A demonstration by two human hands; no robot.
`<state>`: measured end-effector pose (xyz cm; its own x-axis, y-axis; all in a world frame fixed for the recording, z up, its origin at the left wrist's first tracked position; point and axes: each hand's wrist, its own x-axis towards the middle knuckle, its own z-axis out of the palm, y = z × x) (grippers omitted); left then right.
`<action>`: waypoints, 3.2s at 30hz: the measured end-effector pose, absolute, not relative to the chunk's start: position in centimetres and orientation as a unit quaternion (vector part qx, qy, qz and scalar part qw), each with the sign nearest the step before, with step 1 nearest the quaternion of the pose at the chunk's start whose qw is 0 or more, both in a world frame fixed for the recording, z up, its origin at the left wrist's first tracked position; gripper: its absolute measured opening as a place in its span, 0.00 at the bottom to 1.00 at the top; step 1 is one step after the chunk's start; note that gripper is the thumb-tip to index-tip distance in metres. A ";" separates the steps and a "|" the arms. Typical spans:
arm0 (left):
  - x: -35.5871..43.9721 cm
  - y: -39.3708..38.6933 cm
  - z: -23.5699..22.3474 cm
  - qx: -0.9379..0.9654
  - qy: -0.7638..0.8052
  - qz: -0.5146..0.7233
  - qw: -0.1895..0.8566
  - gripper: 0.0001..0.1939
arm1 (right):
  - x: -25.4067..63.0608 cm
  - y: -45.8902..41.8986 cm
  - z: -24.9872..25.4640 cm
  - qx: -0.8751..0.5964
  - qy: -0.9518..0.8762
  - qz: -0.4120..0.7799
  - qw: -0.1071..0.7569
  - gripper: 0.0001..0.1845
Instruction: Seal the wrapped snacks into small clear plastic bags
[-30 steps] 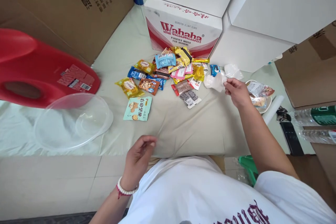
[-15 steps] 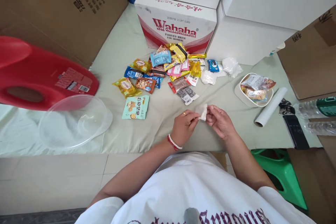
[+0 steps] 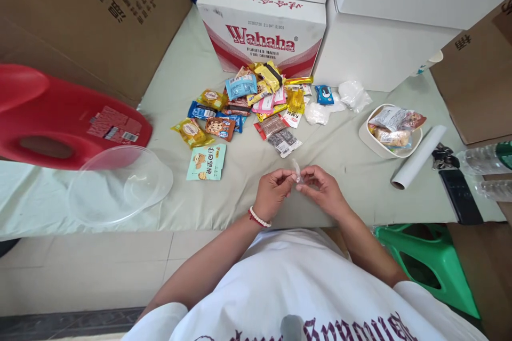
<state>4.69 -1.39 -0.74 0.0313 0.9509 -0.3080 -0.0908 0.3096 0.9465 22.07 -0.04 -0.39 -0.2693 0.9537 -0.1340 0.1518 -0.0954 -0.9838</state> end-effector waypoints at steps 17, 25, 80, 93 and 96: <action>4.6 -1.3 0.8 0.455 0.487 0.414 0.620 0.23 | 22.4 0.7 0.6 -0.506 -0.448 0.622 0.394 0.16; 1.8 -1.4 1.1 0.438 0.452 0.389 0.672 0.23 | 25.1 1.6 2.0 -0.493 -0.444 0.663 0.347 0.20; -1.3 -1.1 -0.5 0.291 0.484 0.431 0.704 0.24 | 31.4 1.4 1.9 -0.612 -0.600 0.381 0.347 0.15; 0.9 -5.1 3.1 0.684 0.576 0.398 0.204 0.10 | 20.4 0.7 3.8 -0.497 -0.503 0.645 0.288 0.25; -0.2 -5.0 1.7 0.541 0.662 0.435 0.282 0.11 | 21.0 0.3 2.0 -0.505 -0.513 0.616 0.320 0.16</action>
